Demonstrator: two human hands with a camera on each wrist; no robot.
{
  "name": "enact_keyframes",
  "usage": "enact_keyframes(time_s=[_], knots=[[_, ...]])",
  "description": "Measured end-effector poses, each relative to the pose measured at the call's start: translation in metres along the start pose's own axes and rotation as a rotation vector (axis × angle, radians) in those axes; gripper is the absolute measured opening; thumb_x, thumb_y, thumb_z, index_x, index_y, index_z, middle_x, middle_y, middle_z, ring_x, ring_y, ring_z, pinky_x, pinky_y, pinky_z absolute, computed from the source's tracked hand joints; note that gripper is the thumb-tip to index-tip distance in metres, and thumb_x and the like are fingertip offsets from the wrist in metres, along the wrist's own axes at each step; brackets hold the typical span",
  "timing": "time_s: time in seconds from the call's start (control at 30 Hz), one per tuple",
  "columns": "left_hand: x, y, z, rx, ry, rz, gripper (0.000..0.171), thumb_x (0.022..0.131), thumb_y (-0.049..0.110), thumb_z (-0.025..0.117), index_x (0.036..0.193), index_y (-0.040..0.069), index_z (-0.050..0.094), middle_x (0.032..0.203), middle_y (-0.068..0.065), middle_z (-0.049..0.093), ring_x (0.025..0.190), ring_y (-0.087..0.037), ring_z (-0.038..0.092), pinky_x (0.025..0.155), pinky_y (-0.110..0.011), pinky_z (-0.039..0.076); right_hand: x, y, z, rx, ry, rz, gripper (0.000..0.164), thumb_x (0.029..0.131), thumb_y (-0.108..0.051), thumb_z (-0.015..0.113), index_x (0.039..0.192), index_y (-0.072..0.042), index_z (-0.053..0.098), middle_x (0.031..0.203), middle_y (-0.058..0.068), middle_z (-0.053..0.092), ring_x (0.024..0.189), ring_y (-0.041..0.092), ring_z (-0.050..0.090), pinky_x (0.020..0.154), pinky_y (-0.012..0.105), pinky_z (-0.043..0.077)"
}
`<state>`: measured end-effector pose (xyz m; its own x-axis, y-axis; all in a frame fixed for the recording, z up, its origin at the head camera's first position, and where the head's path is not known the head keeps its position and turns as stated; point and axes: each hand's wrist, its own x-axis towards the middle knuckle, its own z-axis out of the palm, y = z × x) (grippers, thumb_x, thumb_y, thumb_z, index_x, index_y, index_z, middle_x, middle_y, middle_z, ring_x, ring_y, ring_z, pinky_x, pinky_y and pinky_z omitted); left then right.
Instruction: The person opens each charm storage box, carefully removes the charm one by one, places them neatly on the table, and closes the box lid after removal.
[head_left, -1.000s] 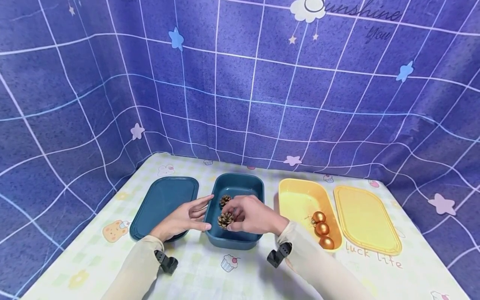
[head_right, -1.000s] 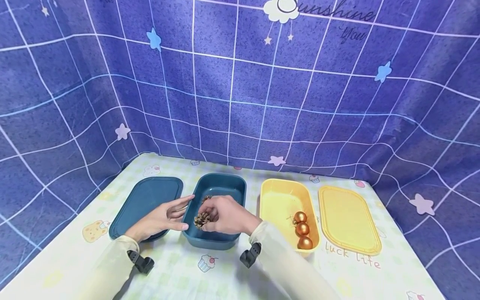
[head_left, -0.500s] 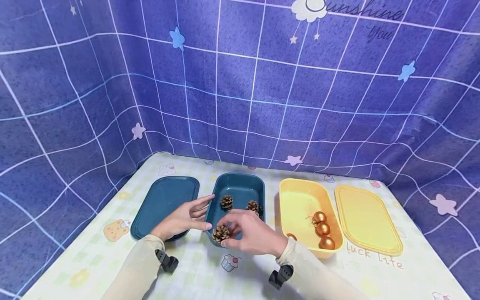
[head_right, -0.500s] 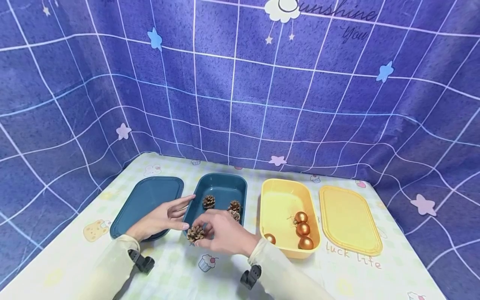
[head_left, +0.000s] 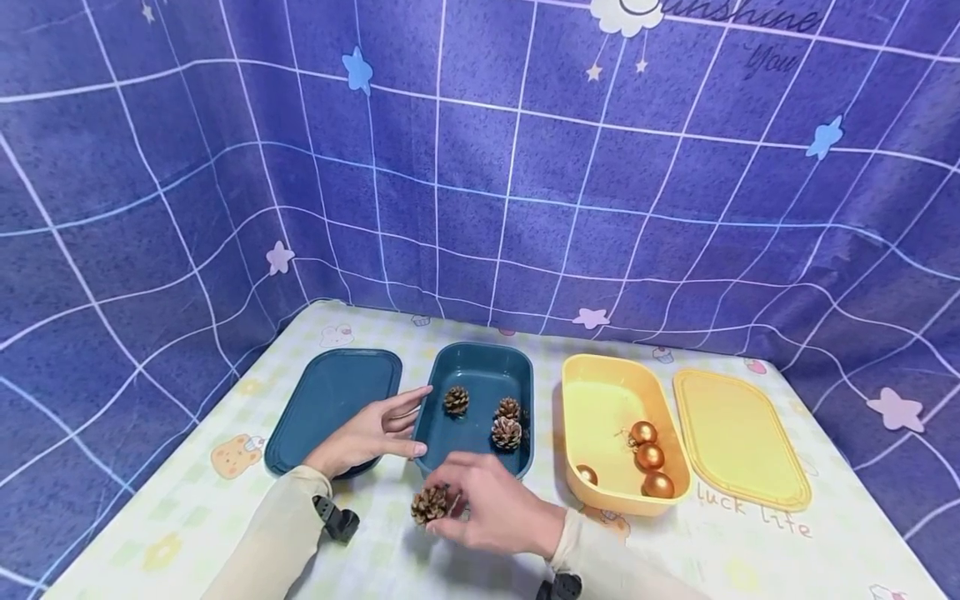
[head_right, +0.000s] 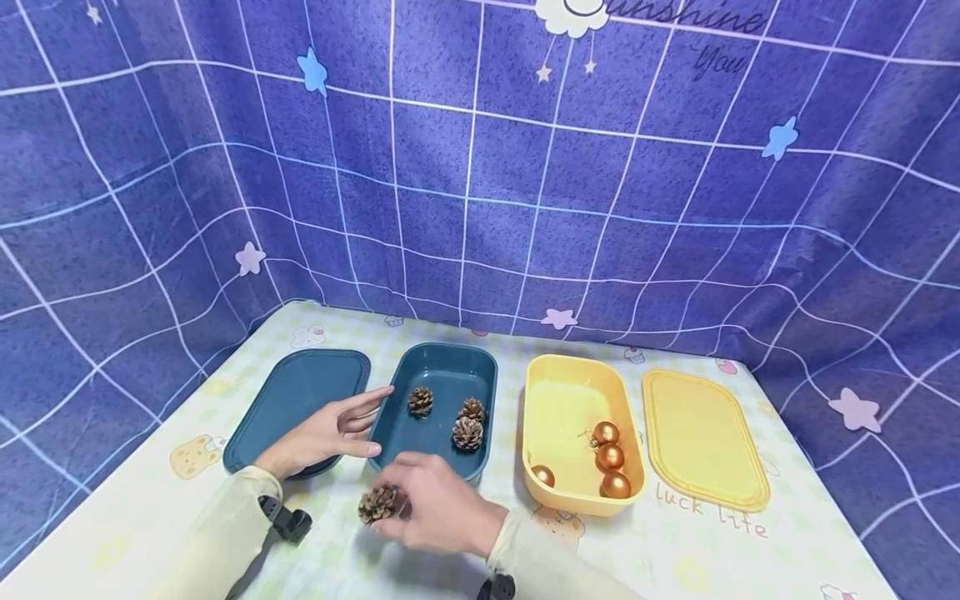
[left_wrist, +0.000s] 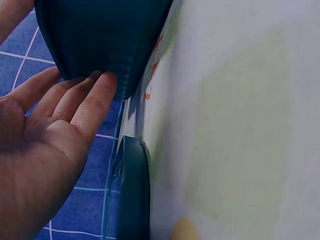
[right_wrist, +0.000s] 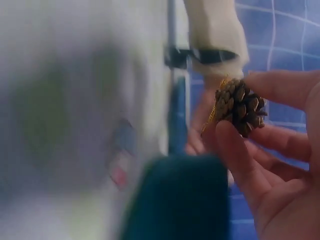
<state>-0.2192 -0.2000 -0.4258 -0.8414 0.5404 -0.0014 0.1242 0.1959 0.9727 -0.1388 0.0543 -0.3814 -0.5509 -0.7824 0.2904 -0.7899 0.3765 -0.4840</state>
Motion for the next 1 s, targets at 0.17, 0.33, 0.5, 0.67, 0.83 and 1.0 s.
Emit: enact_keyframes(time_s=[0.17,0.33,0.5,0.67,0.83,1.0], knots=[[0.000,0.002,0.001,-0.007,0.001,-0.003,0.092,0.087,0.019,0.079,0.161,0.020,0.024,0.168,-0.011,0.024,0.153,-0.036,0.028,0.123,-0.039,0.037,-0.008,-0.001,0.017,-0.079,-0.025,0.039,0.027,0.085,-0.030,0.079,0.105,-0.013,0.073,0.094,-0.006,0.071,0.074,-0.010,0.055,0.066,-0.005,0.041],[0.001,0.004,0.001,-0.007,0.000,-0.004,0.092,0.087,0.019,0.079,0.161,0.021,0.025,0.168,-0.010,0.024,0.153,-0.036,0.028,0.123,-0.039,0.037,-0.013,0.000,0.025,-0.201,-0.007,0.107,0.029,0.084,-0.035,0.080,0.104,-0.015,0.074,0.091,-0.008,0.071,0.074,-0.008,0.055,0.064,-0.001,0.042],[-0.001,0.002,0.001,-0.006,0.004,-0.018,0.093,0.087,0.020,0.079,0.161,0.021,0.024,0.169,-0.009,0.022,0.153,-0.036,0.028,0.123,-0.038,0.037,-0.013,-0.002,0.031,-0.403,0.010,0.114,0.031,0.084,-0.041,0.078,0.104,-0.017,0.076,0.089,-0.008,0.071,0.077,-0.002,0.062,0.063,0.010,0.051],[-0.001,0.000,0.002,-0.004,0.004,-0.014,0.092,0.087,0.020,0.079,0.161,0.020,0.023,0.169,-0.009,0.021,0.153,-0.036,0.028,0.123,-0.036,0.038,-0.011,-0.003,0.034,-0.492,0.015,0.128,0.030,0.084,-0.042,0.078,0.104,-0.020,0.076,0.088,-0.008,0.073,0.078,0.002,0.067,0.061,0.016,0.056],[-0.001,0.000,0.001,-0.012,0.002,-0.010,0.092,0.087,0.020,0.079,0.161,0.021,0.023,0.169,-0.009,0.021,0.153,-0.037,0.028,0.123,-0.035,0.038,-0.011,-0.003,0.036,-0.513,0.019,0.142,0.028,0.085,-0.042,0.077,0.105,-0.022,0.075,0.091,-0.007,0.074,0.081,0.004,0.069,0.063,0.020,0.057],[-0.001,0.000,0.001,-0.012,-0.005,-0.015,0.093,0.088,0.020,0.078,0.161,0.020,0.023,0.169,-0.009,0.020,0.153,-0.037,0.027,0.124,-0.036,0.037,-0.011,-0.003,0.036,-0.509,0.006,0.161,0.029,0.085,-0.043,0.076,0.107,-0.023,0.075,0.094,-0.007,0.075,0.084,0.004,0.069,0.064,0.021,0.058]])
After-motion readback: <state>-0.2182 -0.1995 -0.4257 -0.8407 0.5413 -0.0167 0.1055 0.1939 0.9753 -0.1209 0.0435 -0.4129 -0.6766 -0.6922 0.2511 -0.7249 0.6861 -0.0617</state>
